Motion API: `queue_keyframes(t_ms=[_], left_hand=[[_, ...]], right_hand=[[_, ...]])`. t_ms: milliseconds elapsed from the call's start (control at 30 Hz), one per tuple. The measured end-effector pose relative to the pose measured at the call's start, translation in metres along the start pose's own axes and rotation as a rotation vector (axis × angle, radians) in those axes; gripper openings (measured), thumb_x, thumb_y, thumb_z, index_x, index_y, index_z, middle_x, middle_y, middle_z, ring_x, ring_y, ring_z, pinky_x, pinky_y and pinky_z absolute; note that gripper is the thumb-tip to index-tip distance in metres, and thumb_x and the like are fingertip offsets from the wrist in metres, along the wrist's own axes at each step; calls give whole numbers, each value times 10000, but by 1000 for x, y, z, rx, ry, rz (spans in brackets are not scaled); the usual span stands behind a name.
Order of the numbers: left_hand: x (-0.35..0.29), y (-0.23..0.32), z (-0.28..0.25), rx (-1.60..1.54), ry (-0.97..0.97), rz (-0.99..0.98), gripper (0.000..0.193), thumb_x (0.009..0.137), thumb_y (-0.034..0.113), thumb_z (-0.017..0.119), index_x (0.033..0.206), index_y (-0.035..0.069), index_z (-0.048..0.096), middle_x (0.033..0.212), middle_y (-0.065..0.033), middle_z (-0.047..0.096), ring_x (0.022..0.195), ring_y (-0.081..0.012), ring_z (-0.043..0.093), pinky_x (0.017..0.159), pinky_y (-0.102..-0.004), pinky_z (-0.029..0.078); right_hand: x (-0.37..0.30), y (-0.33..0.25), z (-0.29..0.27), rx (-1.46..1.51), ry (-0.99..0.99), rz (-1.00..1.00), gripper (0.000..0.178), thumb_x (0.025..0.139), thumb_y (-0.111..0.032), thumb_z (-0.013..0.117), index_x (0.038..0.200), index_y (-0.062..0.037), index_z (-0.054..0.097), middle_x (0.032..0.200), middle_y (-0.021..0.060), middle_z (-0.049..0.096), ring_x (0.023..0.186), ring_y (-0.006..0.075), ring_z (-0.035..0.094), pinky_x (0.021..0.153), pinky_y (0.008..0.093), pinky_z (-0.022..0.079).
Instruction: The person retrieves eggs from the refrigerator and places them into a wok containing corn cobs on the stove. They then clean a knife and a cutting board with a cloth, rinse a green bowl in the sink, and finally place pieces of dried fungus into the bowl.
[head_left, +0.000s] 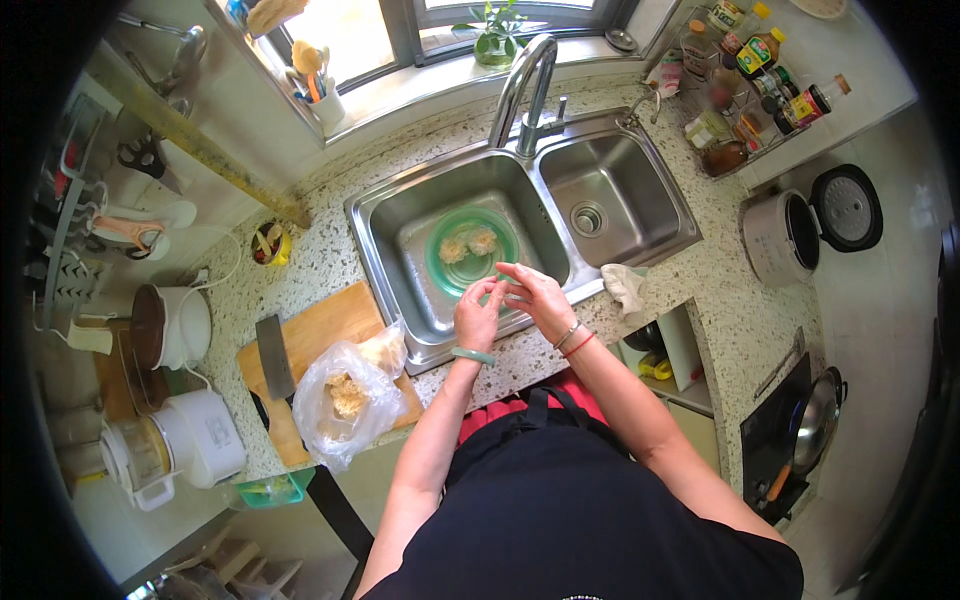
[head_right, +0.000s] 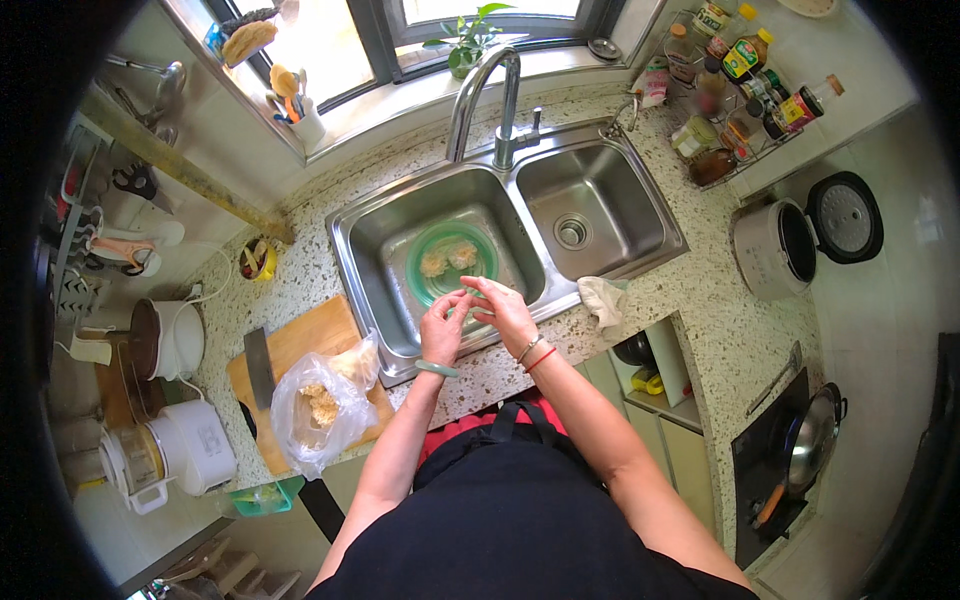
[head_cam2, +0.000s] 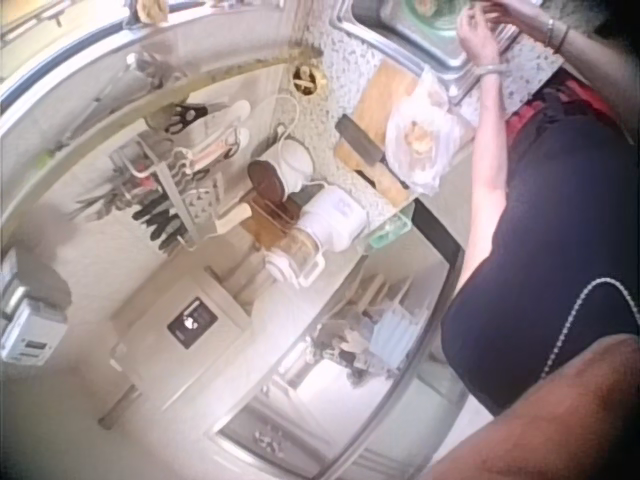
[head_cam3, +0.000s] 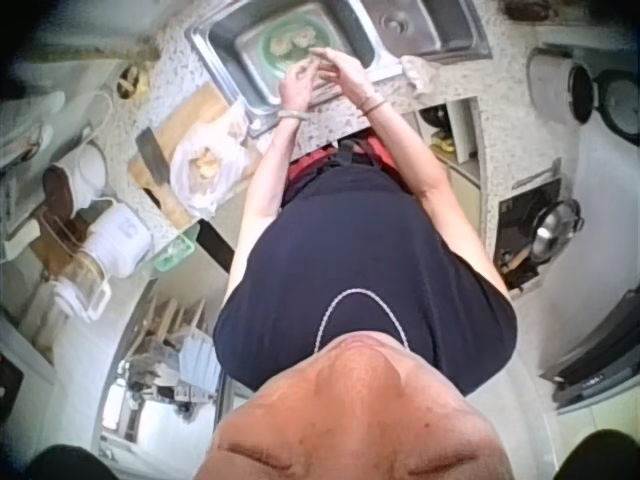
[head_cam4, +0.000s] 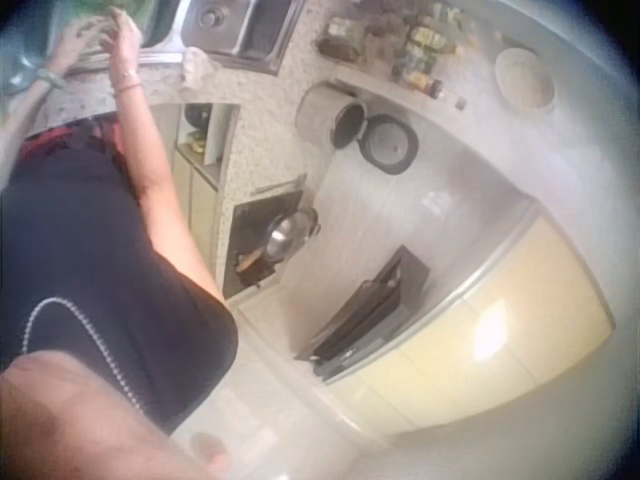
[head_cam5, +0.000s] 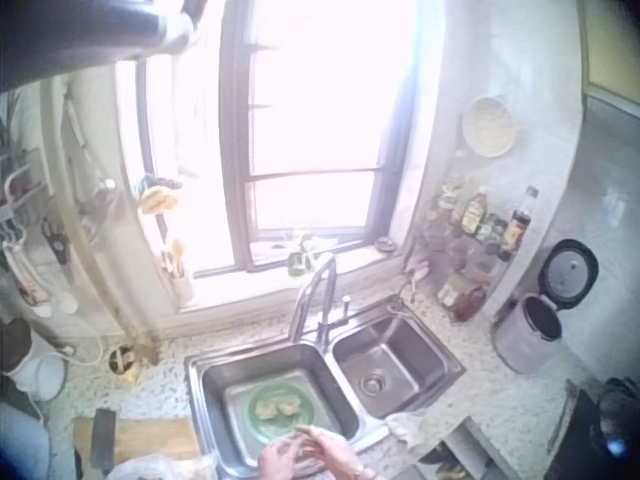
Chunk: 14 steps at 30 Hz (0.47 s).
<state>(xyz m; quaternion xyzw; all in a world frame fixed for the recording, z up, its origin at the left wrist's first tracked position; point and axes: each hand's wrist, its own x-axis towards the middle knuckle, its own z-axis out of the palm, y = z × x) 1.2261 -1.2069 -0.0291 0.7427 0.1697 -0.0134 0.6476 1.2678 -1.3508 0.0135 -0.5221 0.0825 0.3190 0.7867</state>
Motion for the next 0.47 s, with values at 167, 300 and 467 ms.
queue_keyframes(t_ms=[167,300,467], left_hand=[[-5,23,24,177,246,296,226,816,200,722,988,60,679,1254,-117,561,1130,-235,546,954,-344,428],[0,7,36,148,65,110,235,810,203,723,999,69,681,1247,-125,567,1115,-260,562,942,-349,440],[-16,26,60,296,178,181,507,763,246,757,1224,118,588,1400,-151,426,1269,-305,453,1039,-391,376]], right_hand=[[-13,-14,-10,-101,120,-79,391,937,-242,581,1283,-63,545,1278,38,570,1065,134,589,818,269,498],[-13,-16,-39,15,123,63,364,912,-185,613,1249,-60,557,1215,33,596,1043,132,602,801,274,506],[-15,-22,-60,-48,122,29,382,921,-194,605,1269,-52,537,1246,39,572,1057,176,603,839,297,504]])
